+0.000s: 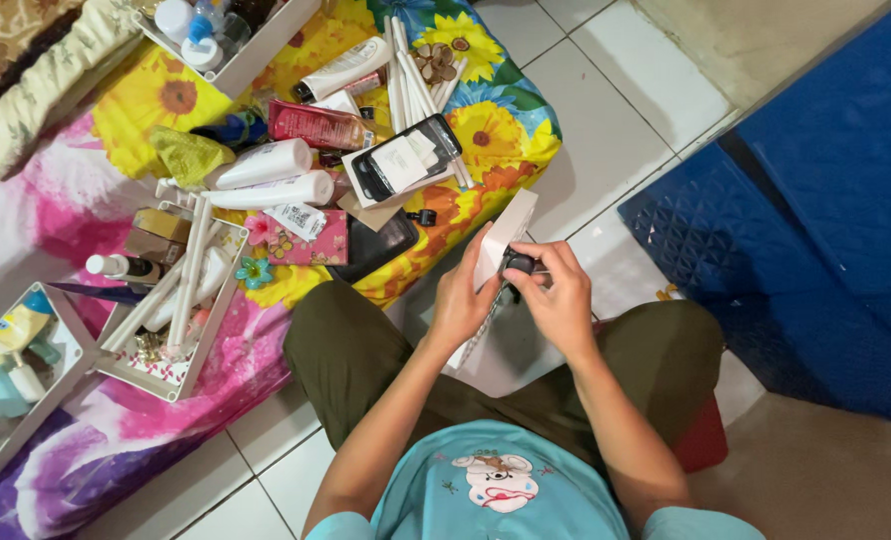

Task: The person assembles a white perforated plastic storage tray by attaching black plastic feet to its underside. They then place a black pouch, a passport, and several white cylindrical tubes into the tray. The person sits on the floor in a cluttered room while performing the task.

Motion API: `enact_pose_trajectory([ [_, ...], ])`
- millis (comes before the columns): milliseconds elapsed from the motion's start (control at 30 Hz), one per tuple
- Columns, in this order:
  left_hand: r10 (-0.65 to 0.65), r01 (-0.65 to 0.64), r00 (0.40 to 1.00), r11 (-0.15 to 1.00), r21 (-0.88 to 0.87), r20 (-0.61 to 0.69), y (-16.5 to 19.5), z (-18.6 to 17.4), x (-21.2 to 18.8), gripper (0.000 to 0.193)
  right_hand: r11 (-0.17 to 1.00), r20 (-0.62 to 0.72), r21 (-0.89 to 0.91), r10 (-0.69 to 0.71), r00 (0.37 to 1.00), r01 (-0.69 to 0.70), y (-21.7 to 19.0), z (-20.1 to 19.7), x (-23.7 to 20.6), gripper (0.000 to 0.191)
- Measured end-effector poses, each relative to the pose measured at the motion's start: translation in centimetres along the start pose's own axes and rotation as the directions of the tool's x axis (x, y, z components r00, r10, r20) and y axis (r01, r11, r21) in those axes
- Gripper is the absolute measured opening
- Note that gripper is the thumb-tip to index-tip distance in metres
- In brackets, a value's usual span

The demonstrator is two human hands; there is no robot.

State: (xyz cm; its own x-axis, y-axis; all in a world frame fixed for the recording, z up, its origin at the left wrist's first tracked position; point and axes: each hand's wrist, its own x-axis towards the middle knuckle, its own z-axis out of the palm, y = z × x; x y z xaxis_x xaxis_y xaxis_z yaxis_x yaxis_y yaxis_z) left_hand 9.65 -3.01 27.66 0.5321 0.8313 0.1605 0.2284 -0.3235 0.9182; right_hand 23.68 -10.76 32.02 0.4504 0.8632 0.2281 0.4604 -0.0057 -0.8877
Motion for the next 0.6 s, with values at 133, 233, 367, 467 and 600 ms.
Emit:
enact_pose_trajectory([
  [133, -0.002, 0.002, 1.0, 1.0, 0.01, 0.006, -0.5, 0.3, 0.3, 0.073, 0.998, 0.044, 0.017, 0.057, 0.997, -0.058, 0.1, 0.0, 0.5, 0.034],
  [233, 0.088, -0.089, 0.995, 0.996, -0.025, -0.055, -0.9, -0.1, 1.1, 0.072, 0.977, 0.009, 0.002, -0.215, 0.977, 0.215, -0.6, -0.1, 0.5, 0.045],
  [367, -0.012, 0.012, 1.0, 1.0, -0.008, -0.015, -1.3, -0.5, 1.4, 0.071, 0.943, 0.049, -0.218, -0.247, 0.968, 0.251, -0.9, -0.2, 0.4, 0.043],
  [467, 0.105, -0.105, 0.994, 0.994, 0.008, -0.023, -1.8, -0.4, 1.5, 0.073, 0.903, 0.018, -0.281, -0.333, 0.943, 0.325, 0.5, 0.1, 0.5, 0.043],
  [600, -0.022, 0.025, 0.999, 0.994, 0.103, -0.032, -2.4, 0.6, 1.5, 0.072, 0.976, 0.06, 0.2, 0.071, 0.996, -0.081, 4.1, 1.6, 0.9, 0.03],
])
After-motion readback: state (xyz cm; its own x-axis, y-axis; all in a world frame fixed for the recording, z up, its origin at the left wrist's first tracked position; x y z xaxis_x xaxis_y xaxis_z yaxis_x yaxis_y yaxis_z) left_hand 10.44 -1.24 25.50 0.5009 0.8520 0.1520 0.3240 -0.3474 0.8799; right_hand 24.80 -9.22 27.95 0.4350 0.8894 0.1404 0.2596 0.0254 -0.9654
